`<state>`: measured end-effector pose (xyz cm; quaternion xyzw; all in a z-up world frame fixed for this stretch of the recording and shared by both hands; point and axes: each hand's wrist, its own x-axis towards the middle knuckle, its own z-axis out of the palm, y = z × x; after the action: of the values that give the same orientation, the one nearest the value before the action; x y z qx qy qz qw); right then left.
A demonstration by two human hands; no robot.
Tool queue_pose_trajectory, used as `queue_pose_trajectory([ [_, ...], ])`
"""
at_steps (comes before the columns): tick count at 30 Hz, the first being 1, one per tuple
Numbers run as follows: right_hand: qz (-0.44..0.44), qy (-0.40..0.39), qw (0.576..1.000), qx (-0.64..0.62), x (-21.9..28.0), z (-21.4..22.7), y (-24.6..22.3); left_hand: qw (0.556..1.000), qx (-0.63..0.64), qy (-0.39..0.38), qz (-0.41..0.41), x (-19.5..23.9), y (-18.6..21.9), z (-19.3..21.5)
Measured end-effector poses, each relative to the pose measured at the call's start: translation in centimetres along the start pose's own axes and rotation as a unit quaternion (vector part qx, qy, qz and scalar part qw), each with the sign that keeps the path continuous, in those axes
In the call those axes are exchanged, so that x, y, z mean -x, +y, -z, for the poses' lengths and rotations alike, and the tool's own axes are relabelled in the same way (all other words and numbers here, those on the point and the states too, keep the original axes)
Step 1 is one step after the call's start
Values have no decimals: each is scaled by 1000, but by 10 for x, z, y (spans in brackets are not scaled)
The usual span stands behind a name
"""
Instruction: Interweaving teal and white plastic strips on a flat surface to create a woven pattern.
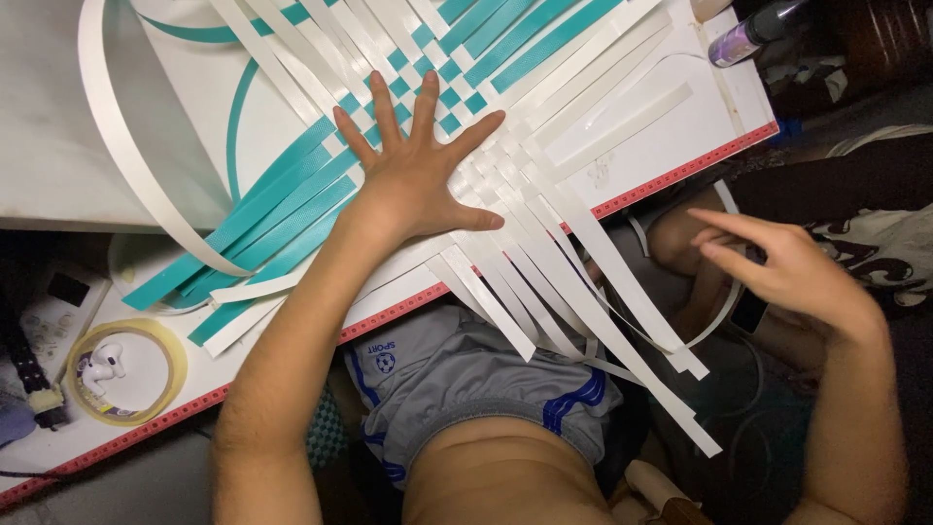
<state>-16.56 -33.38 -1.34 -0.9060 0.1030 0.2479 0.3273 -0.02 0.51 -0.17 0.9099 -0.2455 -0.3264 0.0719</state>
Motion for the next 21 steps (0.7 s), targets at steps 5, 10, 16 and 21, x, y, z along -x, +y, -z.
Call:
queue_pose_trajectory([
  [5,103,196,968,122,-1,-3,25,1000,1,14,-12,0,-2,-3],
  [10,23,185,970,155,-21,-27,52,1000,5,23,-14,0,-3,-3],
  [16,-121,13,991,57,-33,-26,56,1000,0,15,-11,1,-2,-3],
  [21,113,304,928,184,-29,91,100,1000,-13,4,-19,4,5,4],
])
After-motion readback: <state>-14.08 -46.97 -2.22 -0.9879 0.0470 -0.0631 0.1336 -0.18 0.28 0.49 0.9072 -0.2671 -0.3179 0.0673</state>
